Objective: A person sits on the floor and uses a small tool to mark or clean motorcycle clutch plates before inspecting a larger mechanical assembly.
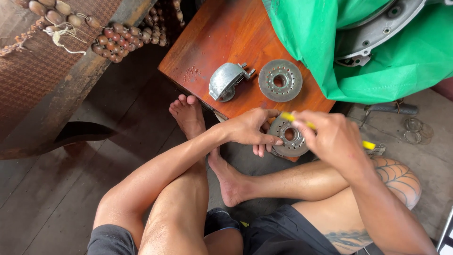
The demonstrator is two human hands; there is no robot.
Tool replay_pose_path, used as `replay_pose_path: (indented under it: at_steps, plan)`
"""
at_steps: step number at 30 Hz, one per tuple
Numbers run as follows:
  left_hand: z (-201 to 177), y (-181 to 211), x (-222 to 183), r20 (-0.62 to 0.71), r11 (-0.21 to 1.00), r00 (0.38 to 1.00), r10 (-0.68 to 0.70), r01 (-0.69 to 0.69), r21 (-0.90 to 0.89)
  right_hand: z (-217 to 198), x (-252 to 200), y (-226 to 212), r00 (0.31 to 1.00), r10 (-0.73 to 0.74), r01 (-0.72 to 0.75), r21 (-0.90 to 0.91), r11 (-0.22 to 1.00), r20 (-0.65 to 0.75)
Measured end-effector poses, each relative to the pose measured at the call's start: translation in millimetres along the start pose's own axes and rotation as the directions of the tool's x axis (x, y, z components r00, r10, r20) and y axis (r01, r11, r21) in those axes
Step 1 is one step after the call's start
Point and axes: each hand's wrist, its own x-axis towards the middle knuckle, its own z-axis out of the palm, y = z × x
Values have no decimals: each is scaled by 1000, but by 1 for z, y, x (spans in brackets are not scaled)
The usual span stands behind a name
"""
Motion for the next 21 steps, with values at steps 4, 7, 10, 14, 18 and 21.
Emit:
replay_pose_path:
  at_steps: [4,7,10,14,18,21]
  plan:
    - [-1,-5,2,11,1000,1000,4,-4,-5,5,-6,-15,995,-102,100,87,991,13]
    - [2,-1,0,-4,1000,1000,10,-10,19,-5,0,-6,999,6,-10,100,995,44]
    - [3,10,-1,-21,983,987,-160,161,88,-4,1,7,992,109,-112,-67,991,-56]
    - [2,8,-2,2,985,987,-161,161,55,3,-7,-1,992,-74,54,197,979,99]
    - [4,8,-4,8,990,990,-141,141,31,-4,-7,2,998,59,-59,-67,996,-10]
    - [5,19,-6,-9,979,983,-184,184,82,-1,-12,-8,999,-14,15,-28,999,33]
